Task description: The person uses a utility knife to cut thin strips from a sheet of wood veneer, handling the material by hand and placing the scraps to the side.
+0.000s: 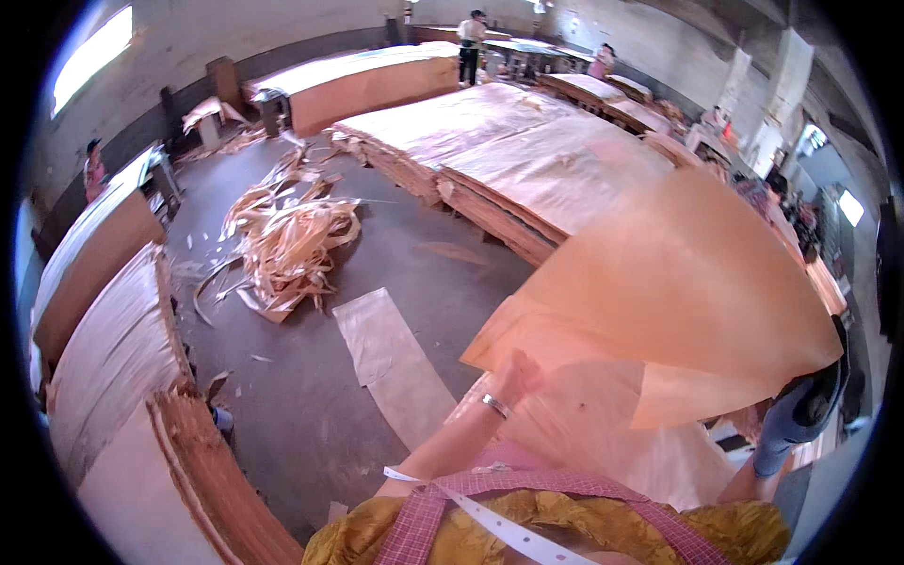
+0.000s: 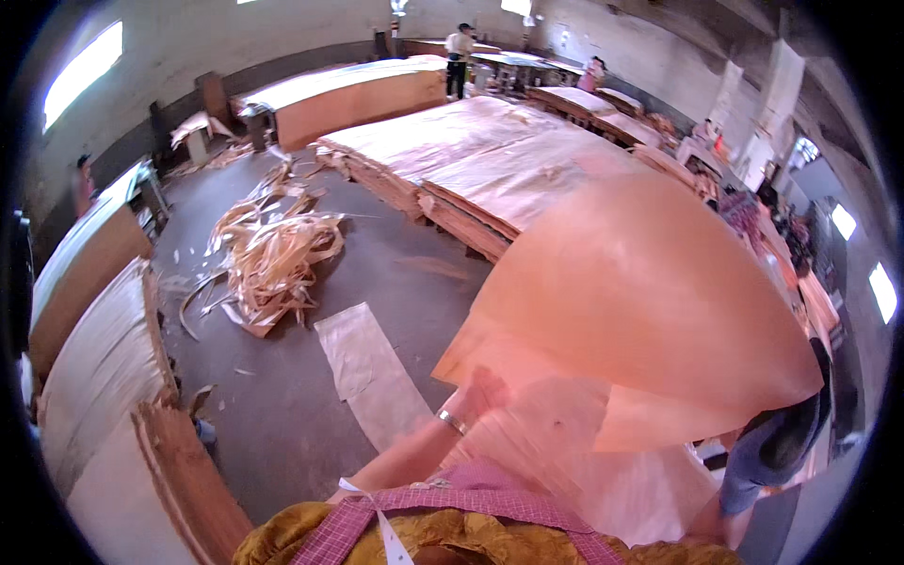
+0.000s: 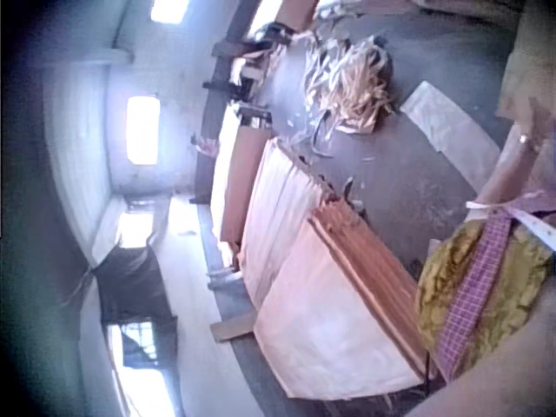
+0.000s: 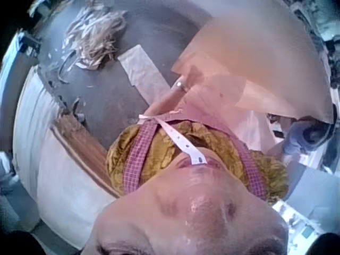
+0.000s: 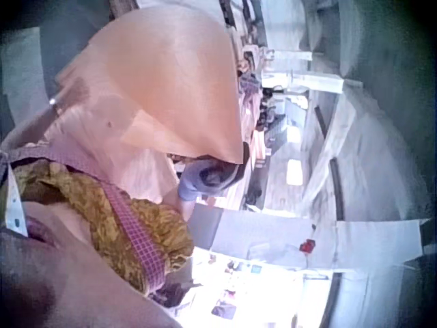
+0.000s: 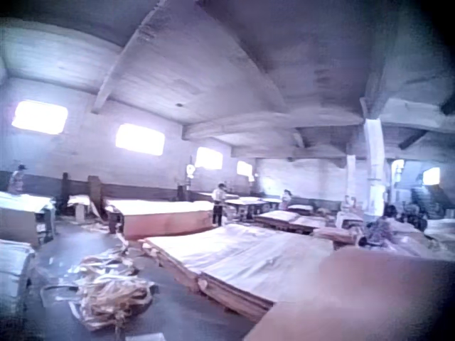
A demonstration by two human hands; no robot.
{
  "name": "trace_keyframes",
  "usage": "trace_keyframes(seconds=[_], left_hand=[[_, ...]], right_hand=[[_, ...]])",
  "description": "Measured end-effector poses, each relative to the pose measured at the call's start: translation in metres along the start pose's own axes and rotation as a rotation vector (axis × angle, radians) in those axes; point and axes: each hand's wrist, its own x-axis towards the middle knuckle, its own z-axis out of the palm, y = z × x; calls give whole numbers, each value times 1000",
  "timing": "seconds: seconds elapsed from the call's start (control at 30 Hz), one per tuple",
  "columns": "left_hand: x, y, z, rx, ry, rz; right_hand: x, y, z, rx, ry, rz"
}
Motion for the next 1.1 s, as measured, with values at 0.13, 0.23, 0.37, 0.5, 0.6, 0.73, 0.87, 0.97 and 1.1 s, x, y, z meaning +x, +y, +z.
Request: trace_keyframes(seconds=[0.13,0.23,0.37,0.5,0.6,0.73,0.87,0.97,1.1], left_hand=[[-41,-56,62,-164,-141,-878],[-41,-70,102,-423,-221,-730],[-3,-55,79,-421,-158,-124],[11,-7,11,-399,-120,0],[-19,34,-3,-564,131,89],[-46,92,-78,-650,66,95],[-93,153,-198,-366,147,237],[-150,163,-241,-261,462,343],[-266,125,-272,-325,652,565]], right_hand=[[1,25,-32,-172,144,-53],[19,27,-82,-223,153,-58],[19,28,-118,-197,90,-25],[-4,50,-110,-509,-105,-114],[-2,8,-70,-568,-339,-85],[-11,4,-6,-380,-493,-8],[-7,-63,86,-35,-764,72],[-39,-73,150,85,-826,-144],[-92,-122,233,395,-1053,-349]])
